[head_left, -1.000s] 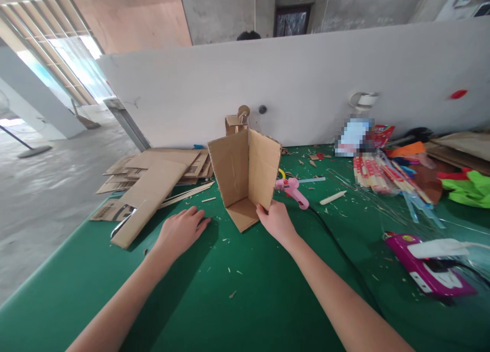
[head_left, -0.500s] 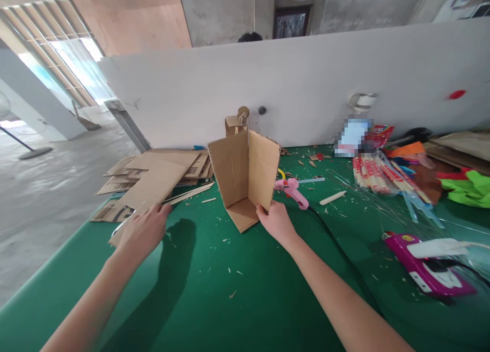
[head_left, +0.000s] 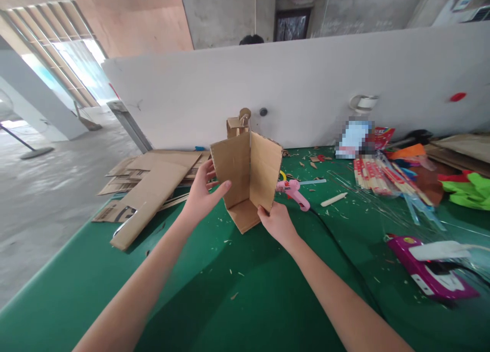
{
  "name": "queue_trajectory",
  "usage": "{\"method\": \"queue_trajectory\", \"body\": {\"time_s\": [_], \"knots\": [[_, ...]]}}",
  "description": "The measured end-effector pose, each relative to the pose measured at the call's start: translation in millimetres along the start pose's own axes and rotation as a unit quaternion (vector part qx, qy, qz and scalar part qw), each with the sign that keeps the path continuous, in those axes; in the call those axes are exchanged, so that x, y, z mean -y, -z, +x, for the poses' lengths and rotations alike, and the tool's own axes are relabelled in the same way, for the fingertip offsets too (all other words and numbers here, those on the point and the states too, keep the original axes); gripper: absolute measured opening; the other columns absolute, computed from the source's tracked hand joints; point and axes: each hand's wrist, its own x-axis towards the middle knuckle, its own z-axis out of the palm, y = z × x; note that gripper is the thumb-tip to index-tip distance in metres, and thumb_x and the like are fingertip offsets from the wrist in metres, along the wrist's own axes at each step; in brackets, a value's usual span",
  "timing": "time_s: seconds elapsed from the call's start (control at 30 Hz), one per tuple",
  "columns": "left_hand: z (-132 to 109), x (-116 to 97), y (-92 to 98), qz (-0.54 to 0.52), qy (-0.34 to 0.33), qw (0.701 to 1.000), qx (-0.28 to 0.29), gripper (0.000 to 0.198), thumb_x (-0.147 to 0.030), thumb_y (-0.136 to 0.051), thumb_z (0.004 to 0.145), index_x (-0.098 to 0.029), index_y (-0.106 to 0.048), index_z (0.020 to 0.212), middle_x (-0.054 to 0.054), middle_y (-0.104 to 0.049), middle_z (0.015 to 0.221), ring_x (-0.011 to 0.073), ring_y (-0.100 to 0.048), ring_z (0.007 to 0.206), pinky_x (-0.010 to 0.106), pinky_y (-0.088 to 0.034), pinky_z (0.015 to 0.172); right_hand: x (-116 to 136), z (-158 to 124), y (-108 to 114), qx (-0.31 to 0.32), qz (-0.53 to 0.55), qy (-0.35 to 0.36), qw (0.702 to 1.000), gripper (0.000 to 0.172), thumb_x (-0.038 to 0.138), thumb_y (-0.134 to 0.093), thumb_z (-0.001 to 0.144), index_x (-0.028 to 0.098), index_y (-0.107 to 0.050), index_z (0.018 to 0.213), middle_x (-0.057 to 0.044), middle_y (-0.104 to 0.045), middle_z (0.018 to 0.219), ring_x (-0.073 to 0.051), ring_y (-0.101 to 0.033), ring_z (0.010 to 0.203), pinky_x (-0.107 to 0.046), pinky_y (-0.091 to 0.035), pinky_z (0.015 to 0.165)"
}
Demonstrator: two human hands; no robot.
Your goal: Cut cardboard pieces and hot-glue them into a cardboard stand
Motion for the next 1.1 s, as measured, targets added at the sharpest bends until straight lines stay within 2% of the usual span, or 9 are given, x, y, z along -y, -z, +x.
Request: {"method": "queue_trajectory", "body": {"time_s": [0.1, 0.2, 0.33, 0.5, 0.57, 0.67, 0.73, 0.9, 1.1], "knots": [[23, -16, -10.6, -0.038, -0.040, 0.998, -0.019, 0.055, -0.038, -0.066, 0.076, -0.019, -0.043, 0.122, 0.013, -0.055, 0.128, 0.0247, -0.056, 0.114, 0.036, -0.051, 0.088, 0, 0, 0, -0.004, -0.003, 0.017, 1.000, 0.018, 0.021, -0.049, 0.082, 0.016, -0.066, 0.078, -0.010, -0.070, 0.071, -0.022, -0.069, 0.072, -0.025, -0.047, 0.064], [34, -27, -16.8, -0.034, -0.052, 0.997, -0.055, 0.044, -0.034, -0.066, 0.076, -0.016, -0.051, 0.113, 0.011, -0.063, 0.116, 0.0230, -0.061, 0.105, 0.034, -0.051, 0.086, -1, 0, 1, -0.004, -0.005, 0.019, 1.000, 0.019, 0.021, -0.048, 0.082, 0.015, -0.065, 0.077, -0.010, -0.069, 0.069, -0.022, -0.068, 0.070, -0.024, -0.046, 0.062], [37, -30, -18.6, 0.018, -0.045, 0.996, -0.074, 0.027, -0.031, -0.062, 0.078, -0.013, -0.061, 0.099, 0.008, -0.070, 0.099, 0.0226, -0.064, 0.094, 0.033, -0.051, 0.080, 1, 0, 2, -0.008, 0.006, 0.001, 1.000, 0.019, 0.022, -0.049, 0.081, 0.016, -0.064, 0.073, -0.009, -0.068, 0.067, -0.022, -0.067, 0.066, -0.024, -0.046, 0.059], [35, -28, -16.5, 0.015, -0.037, 0.997, -0.063, 0.026, -0.032, -0.061, 0.079, -0.013, -0.063, 0.096, 0.008, -0.071, 0.096, 0.0231, -0.065, 0.093, 0.032, -0.052, 0.077, 6, -1, 6, -0.069, 0.096, -0.029, 0.993, 0.019, 0.027, -0.049, 0.080, 0.018, -0.060, 0.068, -0.008, -0.068, 0.065, -0.021, -0.066, 0.064, -0.026, -0.048, 0.058], [35, -28, -16.2, 0.011, -0.038, 0.997, -0.061, 0.026, -0.032, -0.061, 0.079, -0.013, -0.064, 0.096, 0.008, -0.071, 0.097, 0.0227, -0.066, 0.092, 0.032, -0.052, 0.077, 7, -1, 9, -0.080, 0.104, -0.034, 0.991, 0.018, 0.028, -0.048, 0.081, 0.017, -0.060, 0.074, -0.008, -0.068, 0.071, -0.021, -0.067, 0.067, -0.027, -0.049, 0.060], [35, -29, -16.5, 0.010, -0.040, 0.997, -0.064, 0.025, -0.032, -0.061, 0.079, -0.013, -0.064, 0.096, 0.007, -0.072, 0.097, 0.0220, -0.066, 0.091, 0.031, -0.052, 0.076, 8, 0, 15, -0.074, 0.031, -0.014, 0.997, 0.023, 0.024, -0.048, 0.079, 0.014, -0.058, 0.097, -0.012, -0.068, 0.088, -0.024, -0.067, 0.080, -0.029, -0.050, 0.063], [35, -30, -16.8, 0.012, -0.038, 0.997, -0.067, 0.025, -0.032, -0.061, 0.079, -0.013, -0.065, 0.096, 0.007, -0.072, 0.096, 0.0220, -0.066, 0.090, 0.031, -0.052, 0.076, 9, 2, 19, -0.051, -0.054, -0.010, 0.997, 0.030, 0.022, -0.048, 0.078, 0.013, -0.053, 0.106, -0.013, -0.067, 0.093, -0.025, -0.066, 0.078, -0.029, -0.048, 0.058], [36, -32, -16.9, 0.008, -0.022, 0.997, -0.067, 0.027, -0.032, -0.062, 0.078, -0.012, -0.065, 0.096, 0.008, -0.072, 0.096, 0.0226, -0.066, 0.091, 0.032, -0.053, 0.076, 15, 3, 29, -0.011, -0.187, -0.032, 0.982, 0.027, 0.023, -0.049, 0.081, 0.015, -0.051, 0.107, -0.009, -0.066, 0.083, -0.022, -0.063, 0.063, -0.026, -0.038, 0.046], [37, -33, -13.4, 0.023, -0.023, 0.997, -0.073, 0.028, -0.032, -0.063, 0.077, -0.012, -0.065, 0.096, 0.008, -0.072, 0.094, 0.0238, -0.066, 0.090, 0.032, -0.053, 0.074, 19, 4, 34, -0.071, -0.197, -0.010, 0.978, 0.028, 0.024, -0.050, 0.084, 0.015, -0.051, 0.110, -0.008, -0.066, 0.078, -0.022, -0.063, 0.064, -0.027, -0.038, 0.049]]}}
